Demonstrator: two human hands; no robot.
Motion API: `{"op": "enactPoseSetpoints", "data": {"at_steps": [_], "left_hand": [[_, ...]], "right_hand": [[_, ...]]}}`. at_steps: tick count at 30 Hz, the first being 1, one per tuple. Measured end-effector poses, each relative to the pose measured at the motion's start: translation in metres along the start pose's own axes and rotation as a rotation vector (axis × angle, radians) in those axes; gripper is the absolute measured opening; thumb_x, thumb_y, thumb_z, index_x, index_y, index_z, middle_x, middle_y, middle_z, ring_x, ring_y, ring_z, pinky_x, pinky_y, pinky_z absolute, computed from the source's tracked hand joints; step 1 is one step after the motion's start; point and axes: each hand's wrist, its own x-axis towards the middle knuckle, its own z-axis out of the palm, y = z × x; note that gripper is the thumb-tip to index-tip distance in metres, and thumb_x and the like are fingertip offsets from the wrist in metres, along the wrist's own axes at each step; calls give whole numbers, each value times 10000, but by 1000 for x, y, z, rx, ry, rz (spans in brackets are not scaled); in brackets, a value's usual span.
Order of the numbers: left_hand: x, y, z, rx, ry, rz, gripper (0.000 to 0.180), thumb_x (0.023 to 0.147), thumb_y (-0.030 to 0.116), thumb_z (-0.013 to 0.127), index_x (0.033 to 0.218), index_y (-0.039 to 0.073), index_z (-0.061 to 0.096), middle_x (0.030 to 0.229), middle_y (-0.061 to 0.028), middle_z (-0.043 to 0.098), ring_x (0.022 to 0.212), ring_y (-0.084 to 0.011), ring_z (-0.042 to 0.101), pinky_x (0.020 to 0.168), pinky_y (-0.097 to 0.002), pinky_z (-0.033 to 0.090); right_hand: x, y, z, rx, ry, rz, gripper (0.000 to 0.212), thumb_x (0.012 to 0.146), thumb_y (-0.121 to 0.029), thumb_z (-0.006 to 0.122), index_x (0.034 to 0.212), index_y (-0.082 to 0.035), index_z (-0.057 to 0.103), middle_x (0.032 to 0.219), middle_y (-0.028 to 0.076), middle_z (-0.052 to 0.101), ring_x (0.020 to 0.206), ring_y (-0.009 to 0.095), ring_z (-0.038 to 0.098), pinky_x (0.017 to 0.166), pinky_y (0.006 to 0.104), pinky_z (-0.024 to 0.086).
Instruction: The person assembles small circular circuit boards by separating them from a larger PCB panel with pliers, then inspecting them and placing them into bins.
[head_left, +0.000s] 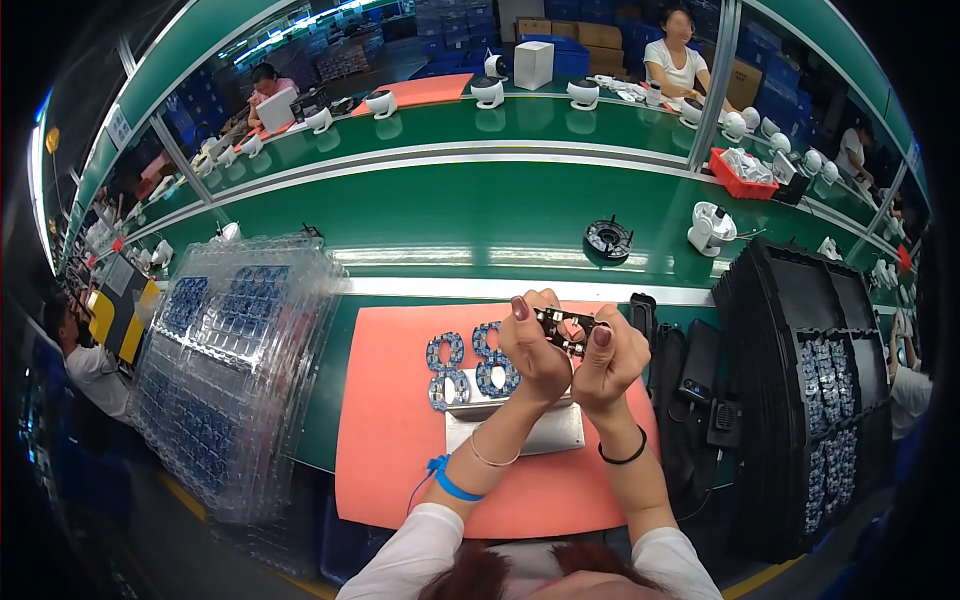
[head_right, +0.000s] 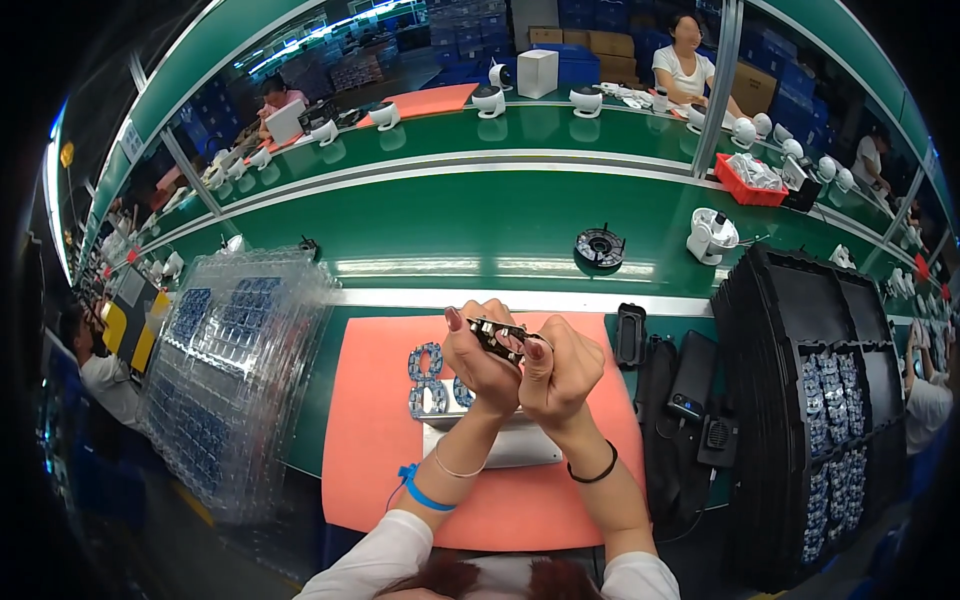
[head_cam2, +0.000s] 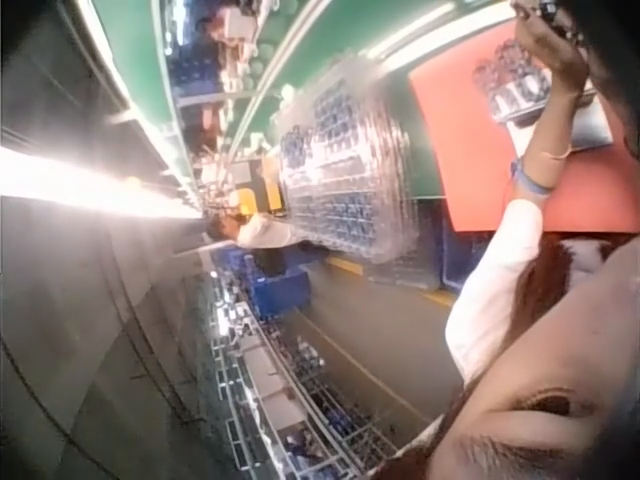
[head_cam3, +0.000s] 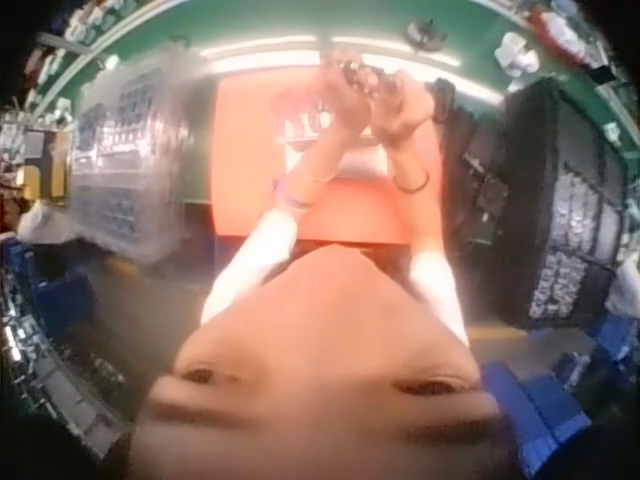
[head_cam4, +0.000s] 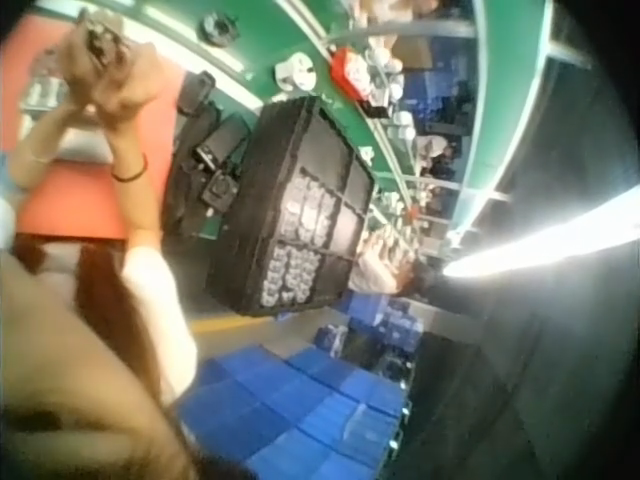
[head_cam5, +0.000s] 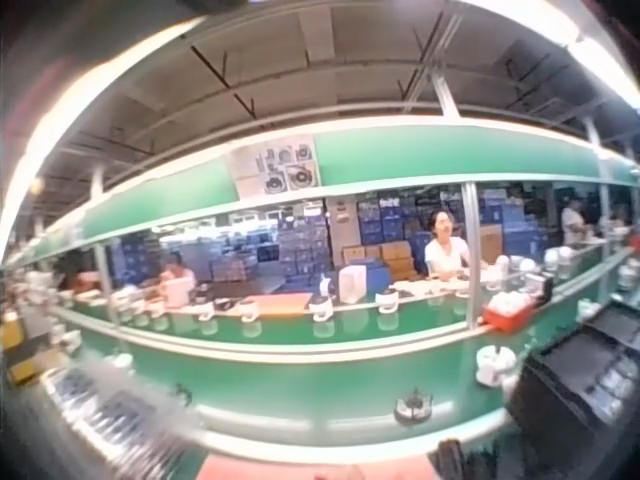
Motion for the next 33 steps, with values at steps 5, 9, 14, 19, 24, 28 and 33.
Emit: {"op": "enactPoseSetpoints", "data": {"at_steps": [5,9,14,19,24,28,33], "left_hand": [[-1,-3,0,-42,4,-57,498,971,384,262,583,77,325,492,-8,336,443,-86,327,407,-221,256],[-1,-1,-4,167,20,-124,531,973,392,250,559,72,342,477,-9,364,415,-82,341,397,-222,249],[2,-2,-5,224,5,-84,531,974,382,263,556,69,355,461,-5,376,401,-81,336,395,-230,239],[2,1,-1,174,-34,-117,531,974,377,272,548,71,352,455,-6,375,396,-80,335,390,-230,238],[9,4,-4,148,-57,-171,532,971,377,291,538,72,349,441,-5,367,383,-82,322,379,-237,235],[18,4,-9,119,-153,-211,523,967,384,307,538,87,347,412,2,314,352,-83,283,363,-226,240],[25,18,-9,-369,-254,-577,521,965,426,255,542,126,302,372,13,258,294,-92,200,295,-230,277]], "right_hand": [[3,-3,-3,-12,-6,33,344,913,-148,456,609,5,408,485,81,357,375,212,381,384,313,275],[8,-3,4,-2,63,72,392,933,-160,400,578,4,432,456,39,344,369,136,326,394,302,223],[9,-4,-2,41,-1,125,295,911,-118,453,655,23,492,485,88,401,384,218,406,399,317,292],[5,0,-6,103,-10,185,341,928,-139,428,622,5,470,466,72,387,373,192,398,395,305,287],[8,-8,-3,240,-48,363,552,979,-315,307,551,-5,468,441,0,450,366,49,396,363,215,261],[8,-10,-3,354,-54,531,598,978,-354,299,493,-36,446,420,2,428,345,57,380,350,212,264],[10,-16,-12,752,-75,822,568,969,-370,337,517,-45,448,426,20,418,331,79,330,344,234,234]]}}
